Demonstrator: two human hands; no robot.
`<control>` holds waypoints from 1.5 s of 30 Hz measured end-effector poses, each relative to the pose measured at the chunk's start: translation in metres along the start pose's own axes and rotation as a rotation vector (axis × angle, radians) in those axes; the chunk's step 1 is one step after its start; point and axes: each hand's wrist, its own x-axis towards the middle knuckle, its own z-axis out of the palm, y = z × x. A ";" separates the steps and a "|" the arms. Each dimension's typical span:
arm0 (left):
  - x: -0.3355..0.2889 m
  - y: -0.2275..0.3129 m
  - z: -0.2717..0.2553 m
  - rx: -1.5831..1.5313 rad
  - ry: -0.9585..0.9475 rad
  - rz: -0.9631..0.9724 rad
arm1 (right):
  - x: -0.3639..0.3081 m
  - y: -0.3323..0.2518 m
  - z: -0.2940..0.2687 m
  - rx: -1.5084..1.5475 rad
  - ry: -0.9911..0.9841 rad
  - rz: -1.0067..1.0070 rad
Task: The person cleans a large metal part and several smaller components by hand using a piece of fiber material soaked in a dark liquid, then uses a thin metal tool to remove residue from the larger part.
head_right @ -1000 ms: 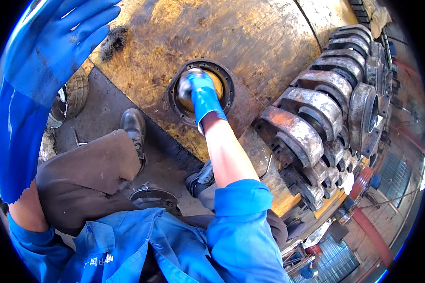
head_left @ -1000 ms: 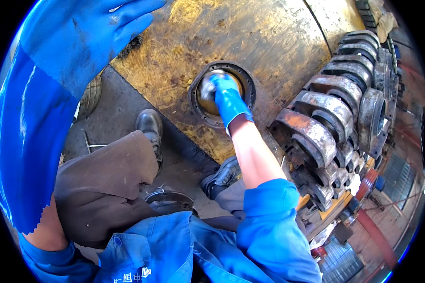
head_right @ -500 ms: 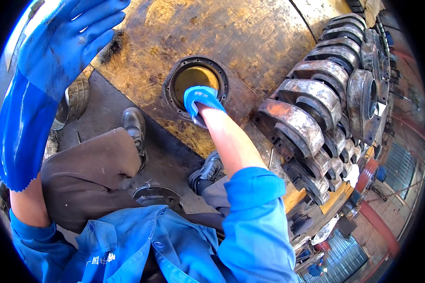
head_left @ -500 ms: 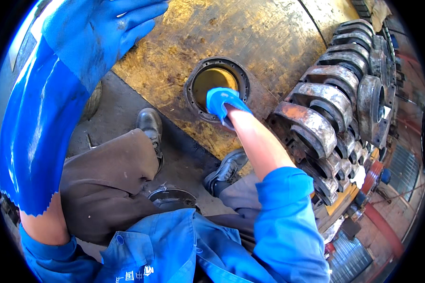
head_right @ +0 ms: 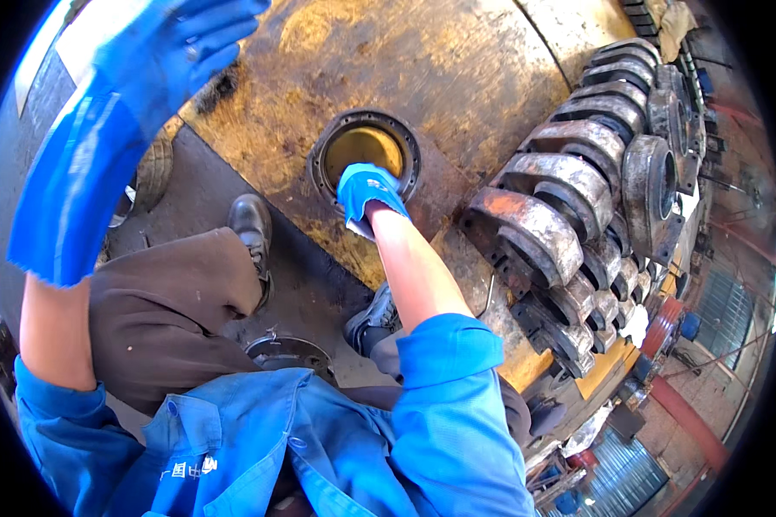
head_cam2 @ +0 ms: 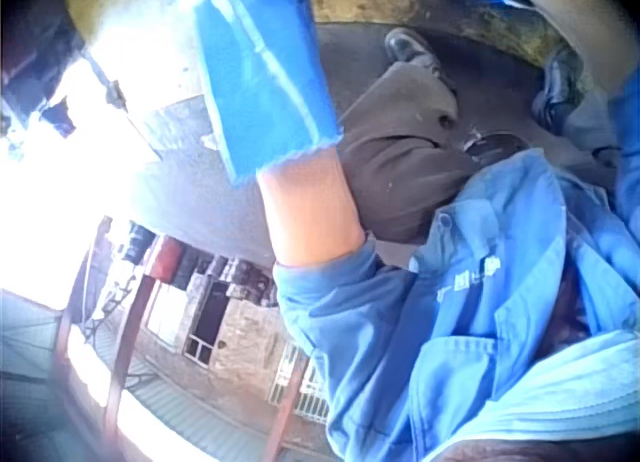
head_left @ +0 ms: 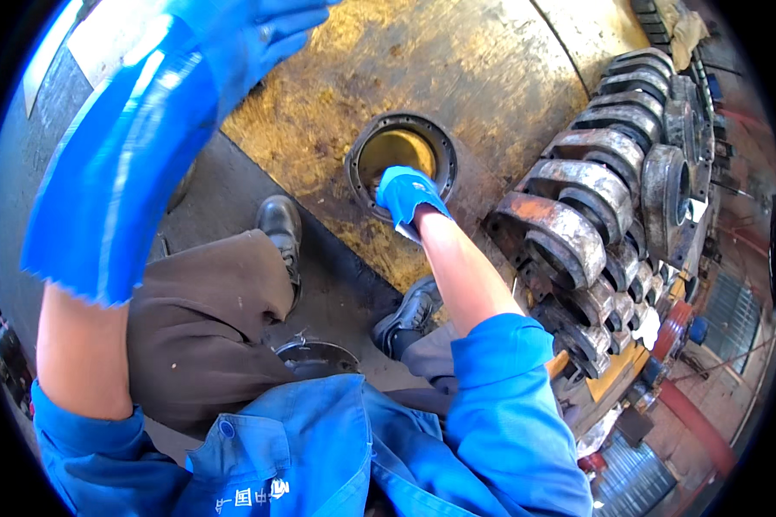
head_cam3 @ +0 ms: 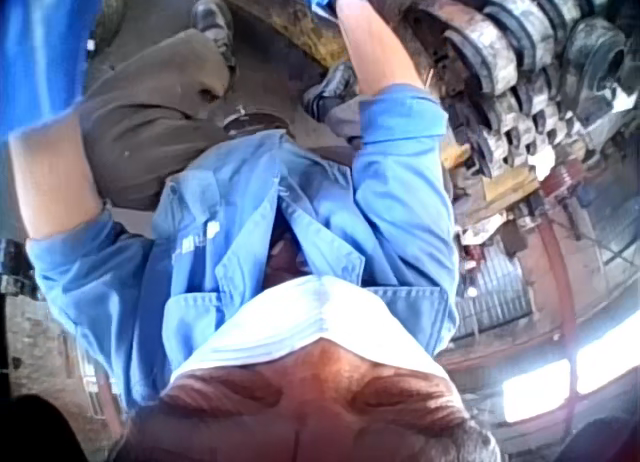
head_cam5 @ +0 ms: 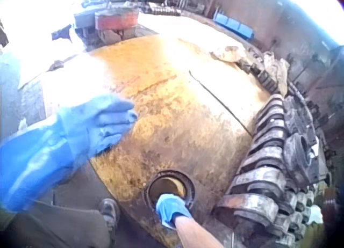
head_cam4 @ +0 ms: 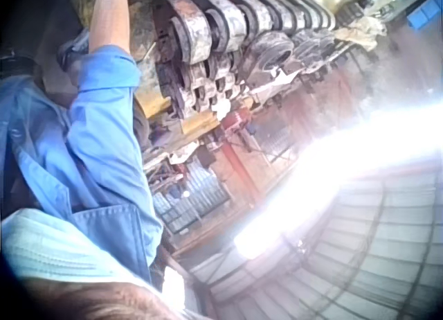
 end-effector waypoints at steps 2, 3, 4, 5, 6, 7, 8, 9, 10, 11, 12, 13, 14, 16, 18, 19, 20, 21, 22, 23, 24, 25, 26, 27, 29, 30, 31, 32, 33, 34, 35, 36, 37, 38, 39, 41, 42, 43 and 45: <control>0.025 -0.006 -0.029 -0.101 -0.240 -0.001 | -0.017 0.019 -0.018 0.878 0.004 -0.168; 0.034 -0.010 -0.035 -0.132 -0.331 -0.001 | -0.009 0.022 -0.036 1.127 -0.083 -0.099; 0.039 -0.020 -0.030 0.074 -0.279 -0.030 | -0.001 0.030 -0.048 1.380 -0.183 -0.019; 0.035 -0.027 -0.031 0.288 -0.204 -0.059 | -0.015 0.026 -0.063 1.815 -0.117 -0.060; 0.029 -0.028 -0.019 0.298 -0.211 -0.054 | -0.031 0.036 -0.087 1.793 -0.095 -0.204; 0.023 -0.032 -0.002 0.421 -0.155 -0.068 | -0.059 0.021 -0.109 1.830 0.215 -0.178; 0.018 -0.034 0.028 0.538 -0.126 -0.071 | -0.069 0.049 -0.122 1.889 0.260 -0.317; 0.009 -0.036 0.042 0.537 -0.068 -0.114 | -0.104 0.038 -0.146 1.875 0.434 -0.320; 0.003 -0.040 0.048 0.553 -0.074 -0.108 | -0.129 0.031 -0.163 1.849 0.488 -0.389; -0.001 -0.043 0.053 0.429 -0.111 -0.117 | -0.154 0.020 -0.177 1.820 0.579 -0.498; -0.005 -0.044 0.054 0.311 -0.136 -0.132 | -0.161 0.008 -0.185 1.778 0.618 -0.667; -0.007 -0.051 0.064 0.215 -0.196 -0.156 | -0.181 0.006 -0.190 1.550 0.727 -0.600; -0.016 -0.044 0.066 0.193 -0.226 -0.154 | -0.193 -0.014 -0.199 1.342 0.796 -0.586; -0.018 -0.061 0.095 0.128 -0.383 -0.190 | -0.180 0.001 -0.178 1.204 1.096 -0.598; -0.028 -0.060 0.125 0.117 -0.539 -0.183 | -0.204 0.026 -0.179 1.004 1.204 -0.563; -0.033 -0.055 0.138 0.116 -0.617 -0.159 | -0.214 0.038 -0.182 1.093 1.166 -0.603; -0.039 -0.047 0.145 0.102 -0.677 -0.123 | -0.222 0.051 -0.182 1.179 1.123 -0.634; -0.044 -0.031 0.138 0.092 -0.690 -0.065 | -0.222 0.054 -0.187 1.088 1.151 -0.616; -0.049 -0.012 0.128 0.053 -0.674 0.014 | -0.223 0.059 -0.193 0.986 1.183 -0.586; -0.055 0.008 0.114 -0.003 -0.644 0.082 | -0.219 0.070 -0.187 0.758 1.306 -0.464; -0.062 0.029 0.097 -0.050 -0.607 0.153 | -0.209 0.082 -0.174 0.696 1.245 -0.419; -0.074 0.058 0.061 -0.138 -0.516 0.283 | -0.206 0.065 -0.157 0.671 1.221 -0.381; -0.090 0.084 0.022 -0.210 -0.419 0.427 | -0.193 0.059 -0.137 0.504 1.266 -0.339; -0.104 0.101 -0.013 -0.207 -0.338 0.460 | -0.178 0.077 -0.108 0.460 1.321 -0.381; -0.139 0.103 -0.109 -0.036 -0.171 0.647 | -0.162 0.099 -0.034 0.387 1.138 -0.067; -0.173 0.089 -0.185 0.167 -0.064 0.790 | -0.186 0.028 -0.022 0.869 0.771 0.050; -0.210 0.084 -0.230 0.807 0.216 0.837 | -0.190 0.026 0.011 0.894 0.748 0.084; -0.256 0.074 -0.268 1.457 0.509 0.787 | -0.181 0.031 0.049 0.869 0.803 0.071; -0.301 0.050 -0.295 1.096 0.704 0.584 | -0.170 0.027 0.082 0.861 0.862 0.056; -0.348 0.018 -0.318 0.708 0.866 0.397 | -0.157 0.022 0.107 0.869 0.920 0.030; -0.395 -0.015 -0.348 1.058 0.934 0.260 | -0.146 0.022 0.123 0.884 0.978 -0.006; -0.439 -0.076 -0.375 0.553 1.075 0.328 | -0.132 0.019 0.129 0.920 0.975 -0.062; -0.485 -0.136 -0.402 0.531 1.131 0.292 | -0.121 0.019 0.136 0.975 0.908 -0.120; -0.544 -0.212 -0.437 0.488 1.336 0.110 | -0.112 0.008 0.133 1.100 0.745 -0.203; -0.547 -0.264 -0.408 0.200 1.342 0.136 | -0.117 0.024 0.123 1.192 0.625 -0.223; -0.602 -0.352 -0.397 0.313 1.383 -0.171 | -0.122 0.025 0.116 1.497 0.303 -0.259; -0.599 -0.355 -0.356 0.157 1.412 -0.233 | -0.135 0.013 0.107 1.602 0.218 -0.185; -0.599 -0.360 -0.338 0.220 1.455 -0.239 | -0.148 -0.006 0.096 1.714 0.129 -0.111; -0.620 -0.390 -0.340 0.223 1.521 -0.179 | -0.160 -0.040 0.085 1.750 0.071 0.004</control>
